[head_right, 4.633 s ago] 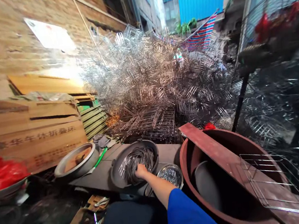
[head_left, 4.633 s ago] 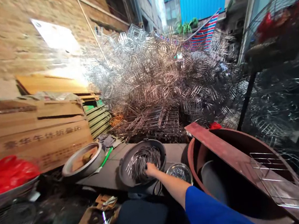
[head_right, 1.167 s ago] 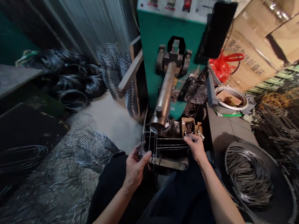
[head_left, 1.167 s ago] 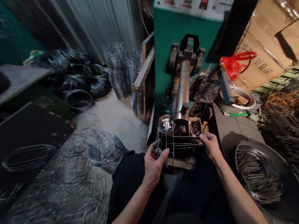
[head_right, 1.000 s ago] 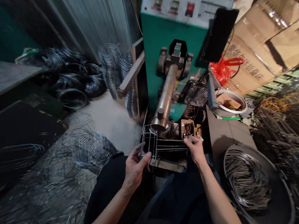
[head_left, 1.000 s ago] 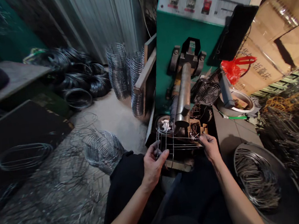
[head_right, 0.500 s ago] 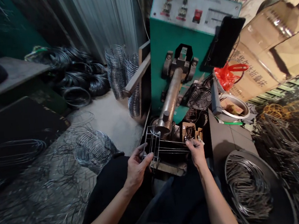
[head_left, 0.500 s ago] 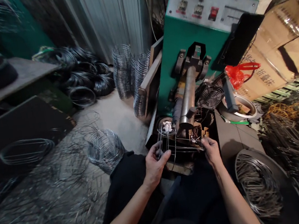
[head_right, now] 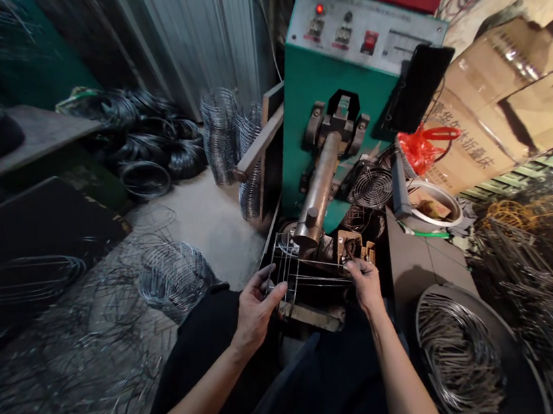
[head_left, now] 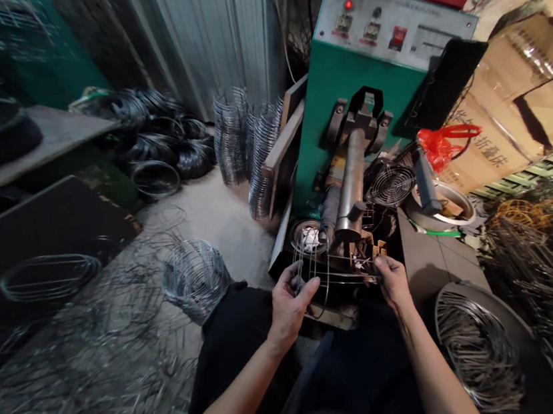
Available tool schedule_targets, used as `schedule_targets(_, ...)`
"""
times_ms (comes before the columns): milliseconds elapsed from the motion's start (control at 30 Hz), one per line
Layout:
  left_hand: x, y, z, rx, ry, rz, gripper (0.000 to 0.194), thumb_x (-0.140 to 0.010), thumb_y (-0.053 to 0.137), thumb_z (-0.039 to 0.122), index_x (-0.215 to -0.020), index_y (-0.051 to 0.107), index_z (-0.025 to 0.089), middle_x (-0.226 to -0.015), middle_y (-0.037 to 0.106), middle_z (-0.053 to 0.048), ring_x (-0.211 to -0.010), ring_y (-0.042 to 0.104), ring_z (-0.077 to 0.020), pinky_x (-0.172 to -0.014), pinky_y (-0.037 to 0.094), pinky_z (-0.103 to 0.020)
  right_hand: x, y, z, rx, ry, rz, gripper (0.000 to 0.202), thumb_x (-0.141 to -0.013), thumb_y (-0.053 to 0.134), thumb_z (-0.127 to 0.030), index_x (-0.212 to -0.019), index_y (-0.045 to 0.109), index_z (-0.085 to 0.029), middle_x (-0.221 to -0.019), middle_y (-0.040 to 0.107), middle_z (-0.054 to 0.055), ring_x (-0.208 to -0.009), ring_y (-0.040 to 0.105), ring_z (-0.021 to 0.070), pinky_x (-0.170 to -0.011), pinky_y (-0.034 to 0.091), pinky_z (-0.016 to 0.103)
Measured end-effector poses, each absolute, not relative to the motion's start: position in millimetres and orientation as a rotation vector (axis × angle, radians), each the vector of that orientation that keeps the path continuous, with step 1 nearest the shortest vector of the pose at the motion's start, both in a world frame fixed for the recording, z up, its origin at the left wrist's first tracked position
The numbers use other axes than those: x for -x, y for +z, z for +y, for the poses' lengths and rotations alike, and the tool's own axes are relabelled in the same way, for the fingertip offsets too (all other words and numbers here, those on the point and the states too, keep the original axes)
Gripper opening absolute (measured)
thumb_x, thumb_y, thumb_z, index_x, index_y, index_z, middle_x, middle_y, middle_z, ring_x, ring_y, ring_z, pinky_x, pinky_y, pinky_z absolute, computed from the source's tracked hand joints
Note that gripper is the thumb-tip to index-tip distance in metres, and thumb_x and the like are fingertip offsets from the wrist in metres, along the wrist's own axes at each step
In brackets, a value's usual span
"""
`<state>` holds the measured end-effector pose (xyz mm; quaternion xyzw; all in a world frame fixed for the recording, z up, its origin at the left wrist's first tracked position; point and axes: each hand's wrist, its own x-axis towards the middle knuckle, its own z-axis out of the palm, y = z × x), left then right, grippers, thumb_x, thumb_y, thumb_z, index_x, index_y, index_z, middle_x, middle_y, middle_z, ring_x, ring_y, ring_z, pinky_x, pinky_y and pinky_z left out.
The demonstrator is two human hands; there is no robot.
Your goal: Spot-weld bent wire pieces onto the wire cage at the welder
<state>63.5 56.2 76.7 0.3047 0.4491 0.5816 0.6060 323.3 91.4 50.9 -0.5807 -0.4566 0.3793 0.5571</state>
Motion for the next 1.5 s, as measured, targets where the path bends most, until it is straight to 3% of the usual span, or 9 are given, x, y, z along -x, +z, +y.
schedule_targets(300,-64,74,61,-0.733,1.357,1.057,0.059,-0.071,0.086,0.037,-0.121,0.063,0.016,-0.069,0.049,0.007,-0.056,0.045,-0.0053,-0.051,0.045,-0.014,-324,52,94,1.348,0.925,-0.99,0.058,-0.07,0.079,-0.059,-0.055,0.039,-0.021,-0.054,0.031,-0.006,-0.052,0.026,0.01,-0.048,0.024,0.024)
schedule_targets(600,-67,85,58,-0.696,1.288,1.033,0.065,-0.068,0.087,0.045,-0.119,0.059,0.015,-0.066,0.046,0.009,-0.044,0.042,-0.0056,-0.038,0.044,-0.018,-324,57,93,1.288,0.884,-1.055,0.061,-0.074,0.078,-0.059,-0.052,0.035,-0.021,-0.052,0.03,-0.006,-0.051,0.026,0.0098,-0.049,0.024,0.025)
schedule_targets(800,-27,103,22,-0.628,1.044,0.959,0.066,-0.065,0.089,0.041,-0.117,0.056,0.015,-0.075,0.06,0.002,-0.053,0.055,-0.0111,-0.048,0.052,-0.025,-345,74,41,1.409,1.081,-1.514,0.048,-0.09,0.065,-0.057,-0.064,0.058,-0.017,-0.063,0.054,0.001,-0.062,0.049,0.0142,-0.061,0.041,0.026)
schedule_targets(967,26,128,8,-0.811,0.84,0.752,0.07,-0.063,0.092,0.031,-0.125,0.065,0.017,-0.104,0.07,-0.014,-0.097,0.069,-0.0292,-0.086,0.056,-0.039,-343,85,9,1.57,1.493,-1.455,0.042,-0.088,0.066,-0.058,-0.08,0.061,-0.018,-0.065,0.059,-0.001,-0.046,0.052,0.012,-0.044,0.04,0.023)
schedule_targets(1067,35,123,7,-0.726,0.816,0.725,0.082,-0.062,0.092,0.031,-0.137,0.059,0.028,-0.128,0.064,-0.016,-0.112,0.065,-0.036,-0.09,0.055,-0.046,-335,76,7,1.539,1.616,-1.418,0.038,-0.079,0.079,-0.046,-0.103,0.066,-0.02,-0.067,0.058,-0.004,-0.048,0.051,0.011,-0.042,0.04,0.02)
schedule_targets(1167,33,102,-5,-0.602,0.687,0.751,0.079,-0.067,0.089,0.033,-0.138,0.054,0.032,-0.134,0.06,-0.016,-0.108,0.068,-0.0346,-0.081,0.058,-0.042,-330,59,7,1.458,1.607,-1.54,0.045,-0.074,0.083,-0.036,-0.114,0.069,-0.021,-0.085,0.068,0.0,-0.068,0.06,0.015,-0.055,0.048,0.022)
schedule_targets(1267,31,81,-25,-0.561,0.658,0.831,0.073,-0.073,0.086,0.036,-0.136,0.053,0.022,-0.123,0.065,-0.019,-0.092,0.072,-0.0277,-0.075,0.057,-0.034,-330,47,4,1.398,1.537,-1.675,0.035,-0.075,0.082,-0.037,-0.105,0.075,-0.021,-0.095,0.071,0.003,-0.086,0.063,0.0206,-0.072,0.051,0.028)
schedule_targets(1400,25,75,-39,-0.616,0.758,0.901,0.077,-0.077,0.082,0.037,-0.142,0.045,0.014,-0.096,0.071,-0.013,-0.058,0.066,-0.0156,-0.058,0.054,-0.027,-334,52,5,1.352,1.498,-1.634,0.031,-0.079,0.078,-0.048,-0.076,0.073,-0.018,-0.075,0.064,0.002,-0.072,0.056,0.0175,-0.068,0.046,0.028)
schedule_targets(1500,10,78,-30,-0.645,0.887,0.918,0.082,-0.076,0.083,0.036,-0.144,0.042,0.012,-0.08,0.068,-0.005,-0.056,0.06,-0.0142,-0.05,0.052,-0.025,-331,64,13,1.306,1.513,-1.453,0.038,-0.079,0.076,-0.055,-0.077,0.069,-0.018,-0.07,0.059,0.001,-0.065,0.05,0.0153,-0.064,0.041,0.027)
